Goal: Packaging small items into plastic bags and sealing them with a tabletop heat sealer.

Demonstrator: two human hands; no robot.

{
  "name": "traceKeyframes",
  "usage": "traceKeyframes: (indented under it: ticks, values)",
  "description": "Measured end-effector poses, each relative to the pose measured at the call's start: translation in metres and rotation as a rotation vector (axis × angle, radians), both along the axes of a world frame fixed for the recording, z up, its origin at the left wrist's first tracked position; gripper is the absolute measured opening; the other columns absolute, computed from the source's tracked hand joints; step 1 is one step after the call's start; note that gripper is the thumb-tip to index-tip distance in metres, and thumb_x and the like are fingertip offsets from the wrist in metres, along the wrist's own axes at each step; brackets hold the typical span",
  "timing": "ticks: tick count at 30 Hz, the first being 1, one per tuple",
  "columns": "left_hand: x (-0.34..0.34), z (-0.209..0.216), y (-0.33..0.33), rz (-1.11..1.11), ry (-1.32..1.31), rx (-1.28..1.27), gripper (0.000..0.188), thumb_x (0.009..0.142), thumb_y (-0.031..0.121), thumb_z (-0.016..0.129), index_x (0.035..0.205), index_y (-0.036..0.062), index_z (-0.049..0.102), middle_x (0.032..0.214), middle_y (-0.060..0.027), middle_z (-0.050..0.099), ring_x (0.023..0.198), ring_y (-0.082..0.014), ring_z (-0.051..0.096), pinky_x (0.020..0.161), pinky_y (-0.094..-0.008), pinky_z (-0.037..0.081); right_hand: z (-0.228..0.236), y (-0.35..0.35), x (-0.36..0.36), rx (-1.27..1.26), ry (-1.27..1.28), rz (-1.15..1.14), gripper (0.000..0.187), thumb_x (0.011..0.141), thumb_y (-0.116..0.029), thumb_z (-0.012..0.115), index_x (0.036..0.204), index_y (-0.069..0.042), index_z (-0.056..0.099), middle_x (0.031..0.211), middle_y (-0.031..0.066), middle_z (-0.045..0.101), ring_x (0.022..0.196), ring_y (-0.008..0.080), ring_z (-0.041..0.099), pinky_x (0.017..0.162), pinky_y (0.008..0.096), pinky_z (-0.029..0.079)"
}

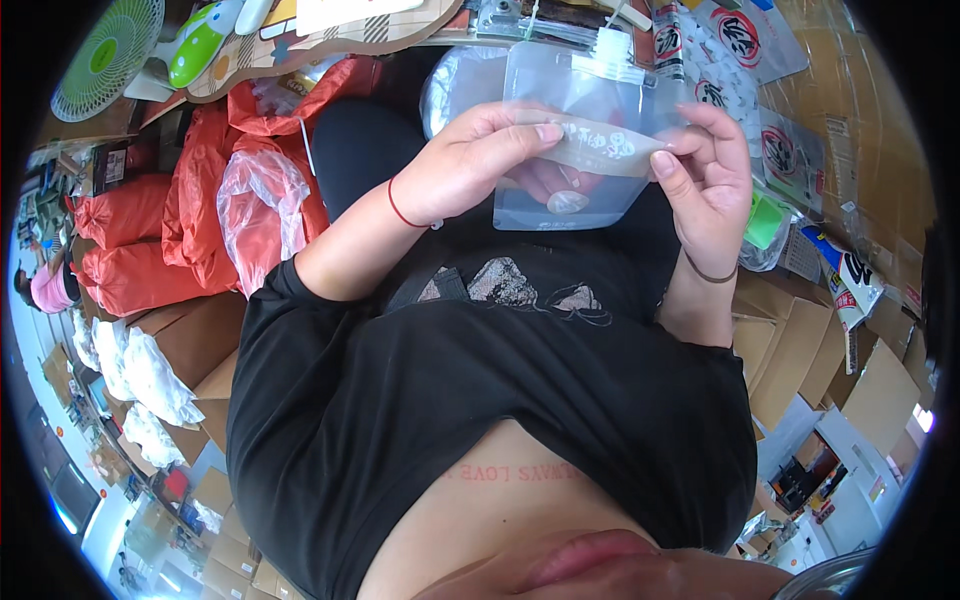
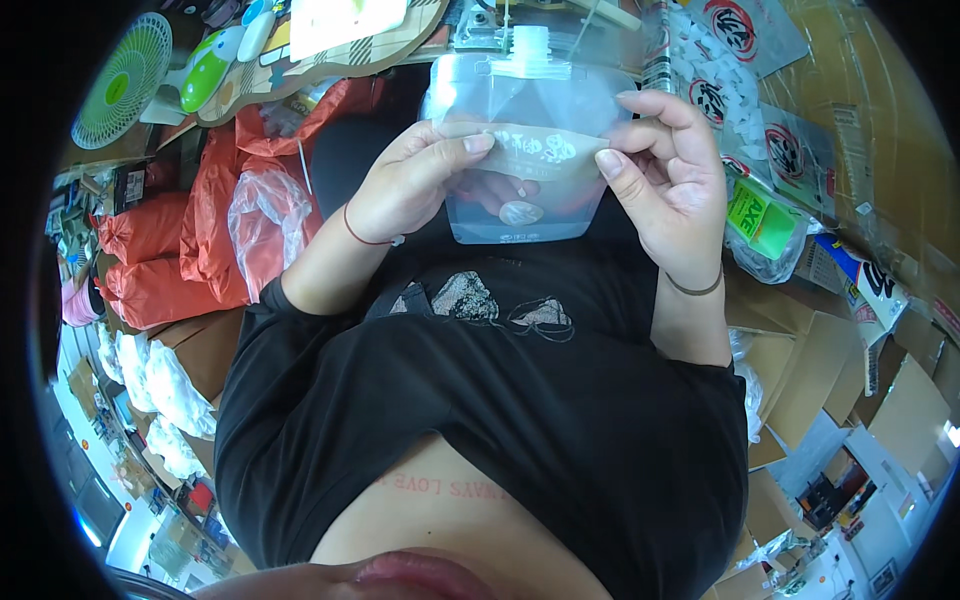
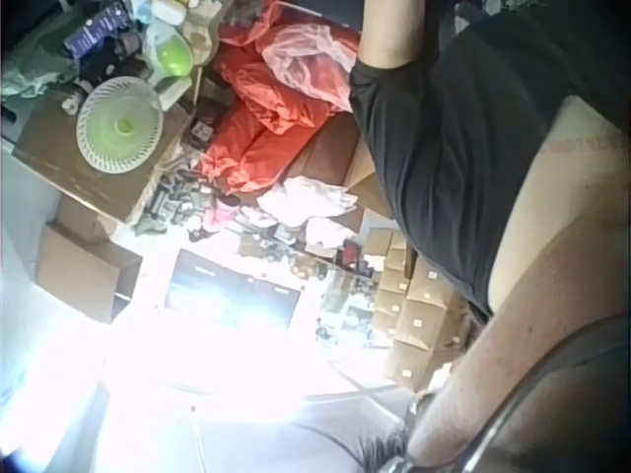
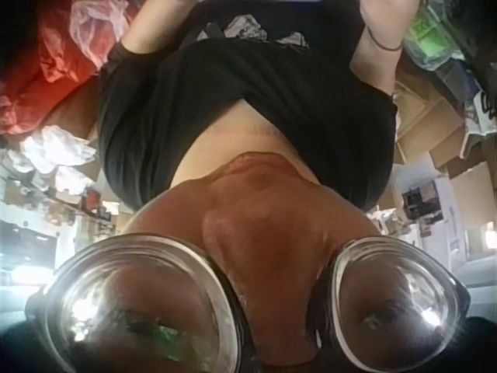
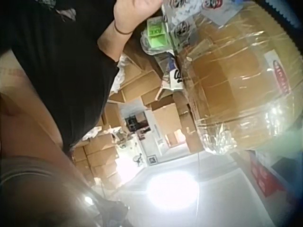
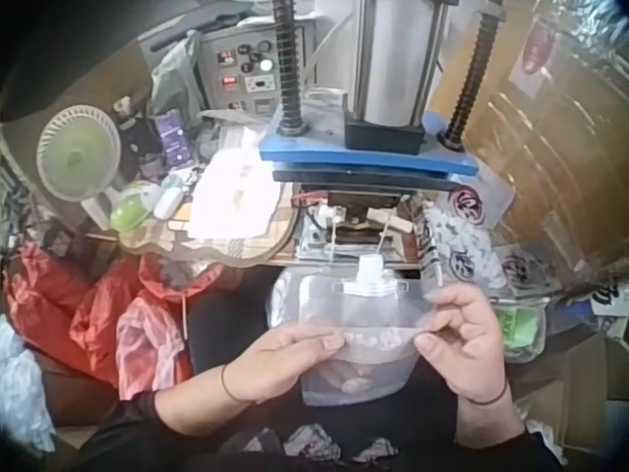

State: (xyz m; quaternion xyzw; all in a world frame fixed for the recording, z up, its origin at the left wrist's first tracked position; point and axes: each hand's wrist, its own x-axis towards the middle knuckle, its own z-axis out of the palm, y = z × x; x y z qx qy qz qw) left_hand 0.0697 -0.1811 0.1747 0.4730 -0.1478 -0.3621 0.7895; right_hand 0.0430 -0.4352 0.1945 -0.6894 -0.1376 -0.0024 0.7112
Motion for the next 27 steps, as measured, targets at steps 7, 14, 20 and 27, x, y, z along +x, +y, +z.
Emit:
traceKeyframes:
  ticks: [7, 14, 20, 27]
  values:
    - [0.013, -0.031, -0.005, 0.404, -0.503, 0.46, 0.045, 0.097, 0.029, 0.06, 0.128, -0.0026, 0.056, 0.119, -0.0177, 0.064, 0.106, -0.0266, 0.064, 0.091, -0.0349, 0.05, -0.003, -0.03, 0.047, -0.659, -0.26, -0.318, 0.042, 0.091, -0.012, 0.066, 0.129, -0.002, 0.052, 0.104, 0.0076, 0.066, 0.094, 0.019, 0.063, 0.081, 0.0283, 0.05]
    - [0.11, -0.042, 0.071, 1.116, -1.536, 1.427, 0.052, 0.09, 0.018, 0.063, 0.136, -0.0001, 0.046, 0.135, -0.0292, 0.048, 0.118, -0.0417, 0.053, 0.102, -0.0439, 0.045, -0.068, -0.109, 0.111, -1.518, -0.33, -0.244, 0.033, 0.09, -0.014, 0.06, 0.123, -0.011, 0.06, 0.119, 0.0182, 0.059, 0.107, 0.0385, 0.057, 0.09, 0.0421, 0.048]
    - [0.092, -0.092, 0.1, 0.604, -1.645, 1.509, 0.037, 0.095, 0.026, 0.061, 0.128, 0.0094, 0.058, 0.121, -0.0124, 0.062, 0.111, -0.032, 0.059, 0.092, -0.0387, 0.048, -0.063, -0.105, 0.105, -1.339, -0.206, -0.316, 0.023, 0.089, -0.011, 0.059, 0.112, -0.008, 0.062, 0.109, 0.0187, 0.061, 0.101, 0.0393, 0.058, 0.087, 0.044, 0.047]
    - [0.07, -0.088, 0.084, 0.745, -0.694, 0.794, 0.023, 0.093, 0.025, 0.066, 0.107, 0.0073, 0.07, 0.087, -0.0075, 0.069, 0.08, -0.0174, 0.065, 0.073, -0.0281, 0.049, -0.072, -0.114, 0.112, -1.365, -0.263, -0.354, 0.02, 0.087, -0.01, 0.062, 0.106, -0.004, 0.062, 0.104, 0.0195, 0.061, 0.101, 0.04, 0.057, 0.087, 0.0434, 0.048]
